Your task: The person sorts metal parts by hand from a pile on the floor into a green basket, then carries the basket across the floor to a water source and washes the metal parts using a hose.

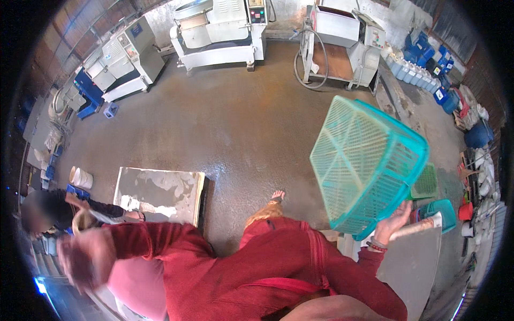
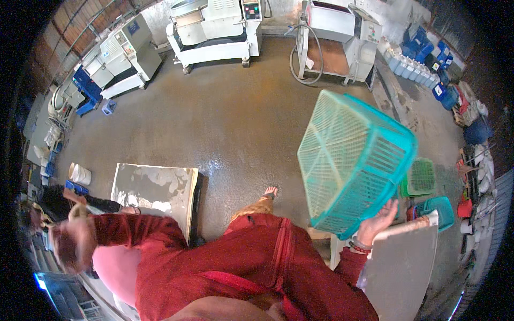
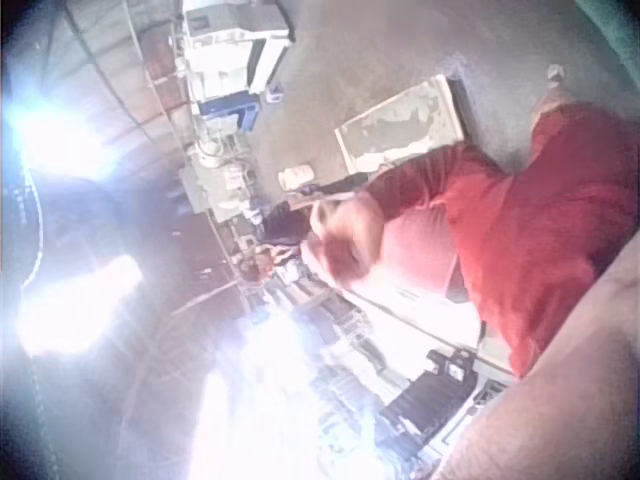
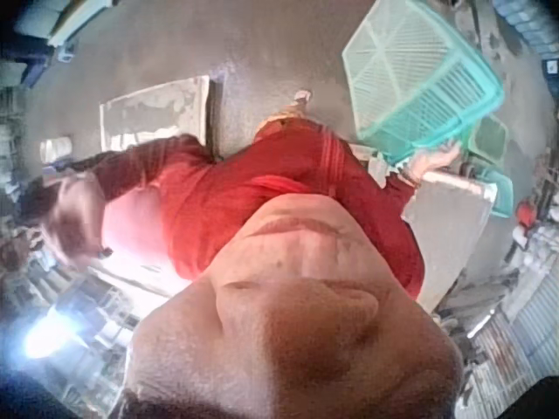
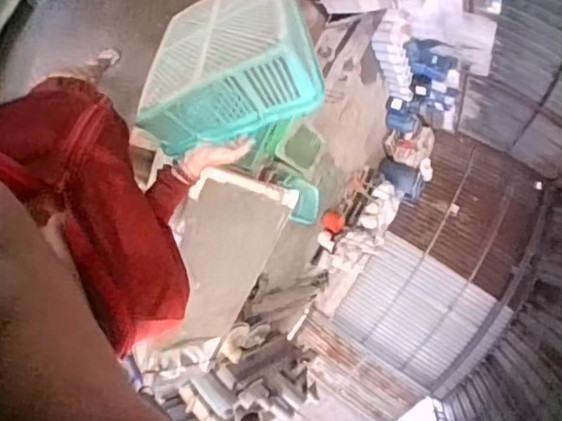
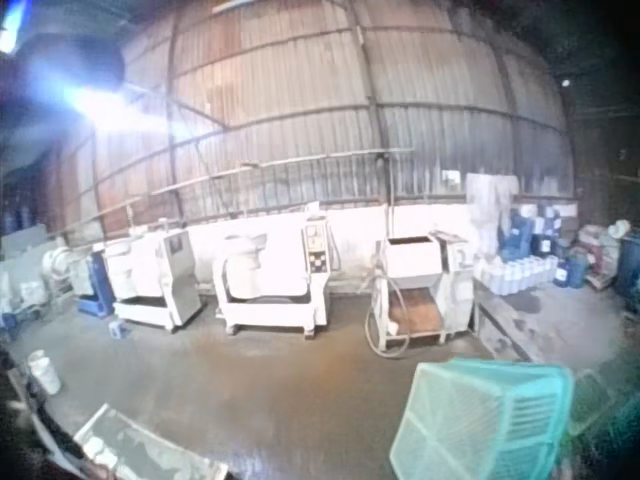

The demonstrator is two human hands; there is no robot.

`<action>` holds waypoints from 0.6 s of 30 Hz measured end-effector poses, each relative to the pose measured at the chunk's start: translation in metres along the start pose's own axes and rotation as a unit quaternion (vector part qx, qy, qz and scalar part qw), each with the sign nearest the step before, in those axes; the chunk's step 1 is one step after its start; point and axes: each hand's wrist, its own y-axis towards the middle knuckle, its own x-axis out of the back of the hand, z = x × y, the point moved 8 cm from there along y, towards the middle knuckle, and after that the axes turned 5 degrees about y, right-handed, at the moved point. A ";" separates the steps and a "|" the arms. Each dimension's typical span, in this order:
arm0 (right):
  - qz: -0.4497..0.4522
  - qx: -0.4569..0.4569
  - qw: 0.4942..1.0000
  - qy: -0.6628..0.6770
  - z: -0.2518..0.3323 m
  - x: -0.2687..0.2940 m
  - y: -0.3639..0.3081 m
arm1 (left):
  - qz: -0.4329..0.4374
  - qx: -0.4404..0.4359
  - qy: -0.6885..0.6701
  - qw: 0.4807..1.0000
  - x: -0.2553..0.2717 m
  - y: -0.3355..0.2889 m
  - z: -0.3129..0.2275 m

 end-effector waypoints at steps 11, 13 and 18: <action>-0.235 0.319 0.899 -0.187 0.041 -0.024 0.167 | -0.049 -0.077 -0.124 0.988 -0.277 -0.245 0.163; -0.261 0.317 0.891 -0.193 0.044 -0.034 0.190 | -0.018 0.012 -0.158 0.987 -0.312 -0.306 0.193; -0.336 0.332 0.874 -0.116 0.041 -0.024 0.294 | 0.041 0.233 -0.209 0.949 -0.390 -0.477 0.247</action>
